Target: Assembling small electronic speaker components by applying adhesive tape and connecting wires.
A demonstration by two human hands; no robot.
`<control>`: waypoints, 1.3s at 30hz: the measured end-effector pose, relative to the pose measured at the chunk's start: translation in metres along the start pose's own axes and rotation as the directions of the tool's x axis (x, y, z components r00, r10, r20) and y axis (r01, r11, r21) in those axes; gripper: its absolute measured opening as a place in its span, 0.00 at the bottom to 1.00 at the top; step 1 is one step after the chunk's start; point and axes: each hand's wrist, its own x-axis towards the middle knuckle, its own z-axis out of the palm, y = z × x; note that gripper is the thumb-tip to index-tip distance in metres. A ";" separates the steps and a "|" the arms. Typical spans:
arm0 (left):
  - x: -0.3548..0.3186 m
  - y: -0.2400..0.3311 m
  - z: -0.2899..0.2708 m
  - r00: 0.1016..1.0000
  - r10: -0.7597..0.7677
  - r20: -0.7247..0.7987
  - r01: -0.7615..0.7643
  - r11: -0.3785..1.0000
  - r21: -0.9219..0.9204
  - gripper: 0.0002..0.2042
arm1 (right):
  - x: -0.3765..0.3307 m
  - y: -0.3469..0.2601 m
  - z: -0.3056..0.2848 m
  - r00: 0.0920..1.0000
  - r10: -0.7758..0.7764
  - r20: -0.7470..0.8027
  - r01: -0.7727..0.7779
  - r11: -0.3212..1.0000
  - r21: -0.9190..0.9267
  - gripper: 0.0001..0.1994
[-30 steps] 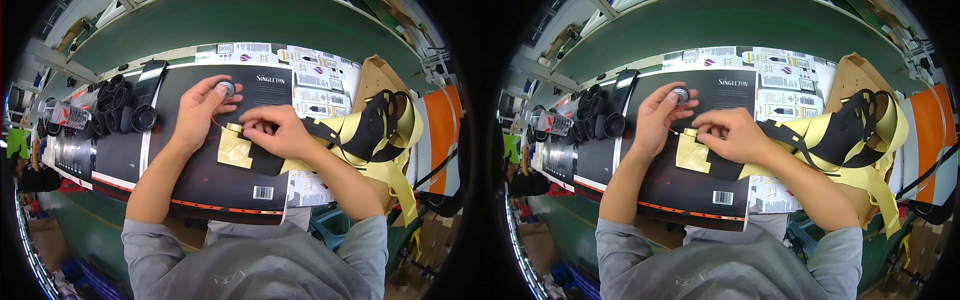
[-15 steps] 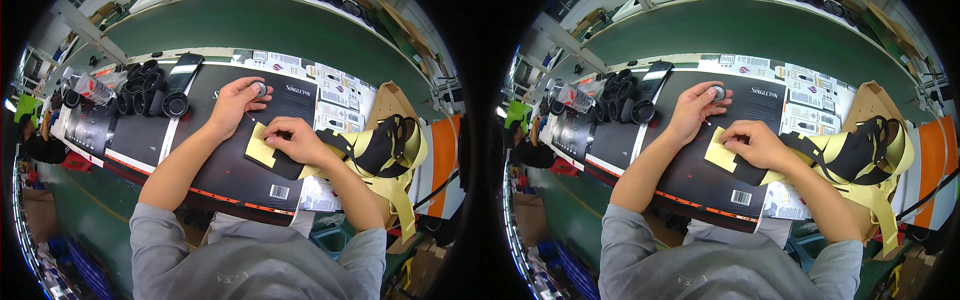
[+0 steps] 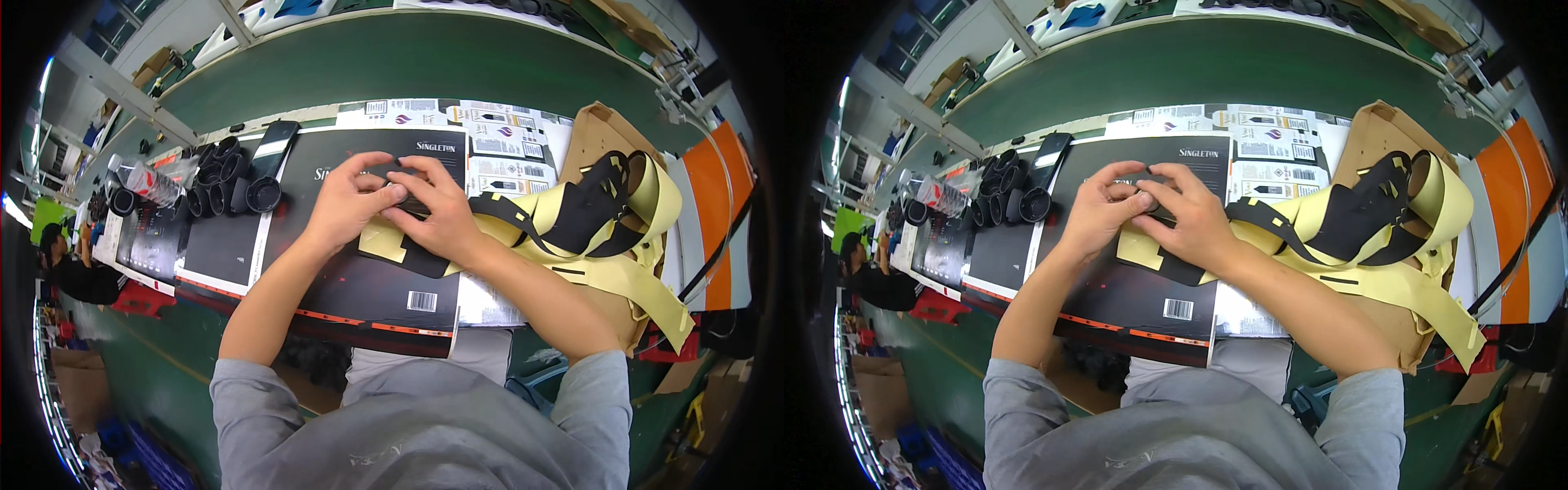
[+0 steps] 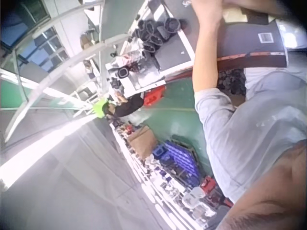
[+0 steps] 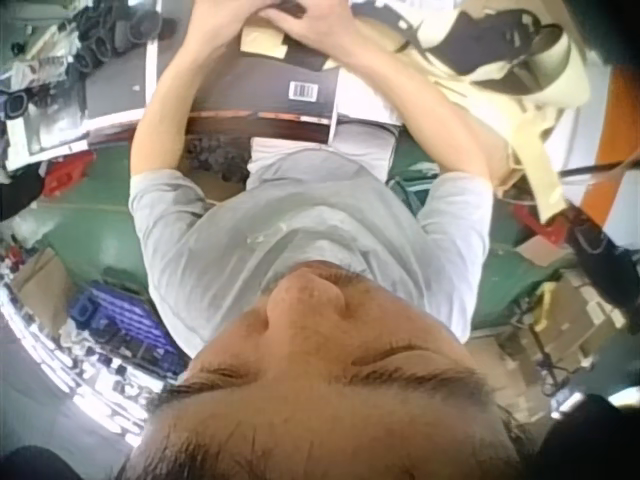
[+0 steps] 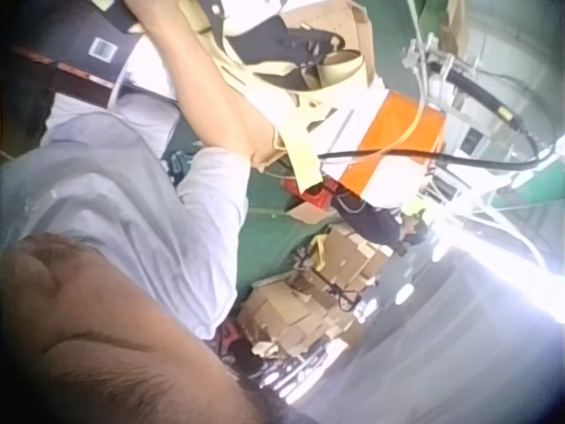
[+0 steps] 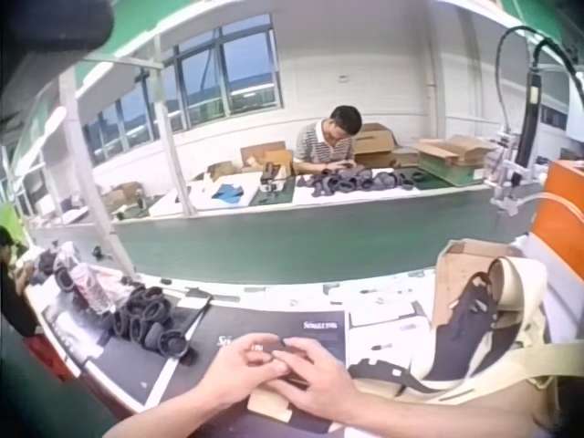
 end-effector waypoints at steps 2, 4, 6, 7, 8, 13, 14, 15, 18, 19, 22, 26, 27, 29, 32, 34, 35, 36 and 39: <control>0.002 0.005 -0.003 1.000 -0.002 0.005 0.001 0.993 0.120 0.24 | -0.001 -0.001 -0.003 1.000 -0.002 0.011 0.003 1.000 -0.006 0.19; 0.002 0.009 -0.008 0.999 -0.016 0.035 0.011 0.988 0.153 0.24 | -0.003 0.006 -0.001 1.000 -0.019 -0.004 0.019 1.000 -0.025 0.18; 0.000 0.010 -0.015 0.995 -0.047 0.088 0.038 0.994 0.101 0.23 | -0.003 0.007 -0.001 1.000 -0.031 0.007 0.031 0.998 -0.060 0.16; -0.002 0.013 -0.021 0.999 0.006 0.047 -0.014 0.986 0.165 0.21 | -0.003 0.005 -0.003 0.999 -0.033 0.025 0.035 0.996 -0.086 0.16; -0.005 0.018 -0.029 0.998 0.063 0.010 -0.063 0.971 0.230 0.20 | -0.003 0.005 -0.003 0.999 -0.034 0.042 0.039 0.993 -0.112 0.15; -0.025 0.020 -0.136 0.888 0.458 -0.022 -0.053 0.149 0.987 0.14 | -0.010 0.009 0.004 0.983 0.091 0.157 -0.041 0.954 -0.296 0.14; -0.030 0.009 -0.155 0.904 0.427 0.026 0.014 -0.091 0.996 0.14 | -0.010 0.008 0.005 0.977 0.117 0.178 -0.054 0.945 -0.322 0.14; -0.036 -0.002 -0.154 0.911 0.412 0.006 0.080 -0.190 0.979 0.14 | -0.010 0.009 0.005 0.977 0.142 0.162 -0.085 0.944 -0.318 0.14; -0.048 -0.013 -0.150 0.917 0.399 -0.015 0.123 -0.247 0.961 0.15 | -0.009 0.008 0.004 0.970 0.190 0.151 -0.138 0.943 -0.302 0.15; -0.048 -0.015 -0.150 0.918 0.397 -0.011 0.108 -0.223 0.969 0.15 | -0.010 0.008 0.003 0.967 0.198 0.159 -0.143 0.942 -0.305 0.15; -0.045 -0.010 -0.151 0.872 0.470 0.138 -0.106 -0.094 0.990 0.15 | -0.008 0.008 0.001 0.963 0.207 0.170 -0.148 0.940 -0.309 0.14; -0.027 -0.025 -0.116 0.961 0.164 -0.221 -0.030 0.861 0.508 0.12 | -0.002 0.006 0.002 0.985 0.173 0.025 -0.168 0.975 -0.145 0.14; -0.018 -0.014 -0.082 0.975 0.089 -0.205 -0.015 0.942 0.335 0.10 | -0.002 0.005 -0.001 0.987 0.160 -0.022 -0.161 0.981 -0.111 0.14; 0.001 -0.001 -0.050 0.997 -0.003 -0.078 0.004 1.000 0.016 0.08 | 0.000 0.000 -0.007 0.986 0.120 -0.112 -0.126 0.991 -0.042 0.14; 0.034 -0.006 -0.042 0.957 0.168 0.238 -0.041 0.886 -0.462 0.05 | 0.006 -0.001 -0.006 0.973 0.131 -0.188 -0.135 0.991 -0.010 0.14; 0.044 0.000 -0.043 0.871 0.334 0.361 -0.131 0.864 -0.485 0.08 | 0.005 0.004 -0.004 0.964 0.169 -0.204 -0.171 0.985 0.005 0.14; 0.046 -0.002 -0.038 0.869 0.338 0.361 -0.156 0.880 -0.448 0.09 | 0.006 0.007 -0.005 0.970 0.162 -0.181 -0.168 0.986 -0.019 0.14; 0.045 -0.010 -0.029 0.849 0.405 0.340 -0.293 0.896 -0.334 0.10 | 0.004 0.008 -0.002 0.974 0.168 -0.152 -0.175 0.984 -0.033 0.14; 0.039 -0.015 -0.028 0.941 0.220 0.257 -0.126 0.934 -0.336 0.12 | 0.007 0.010 -0.004 0.977 0.174 -0.124 -0.189 0.974 -0.124 0.13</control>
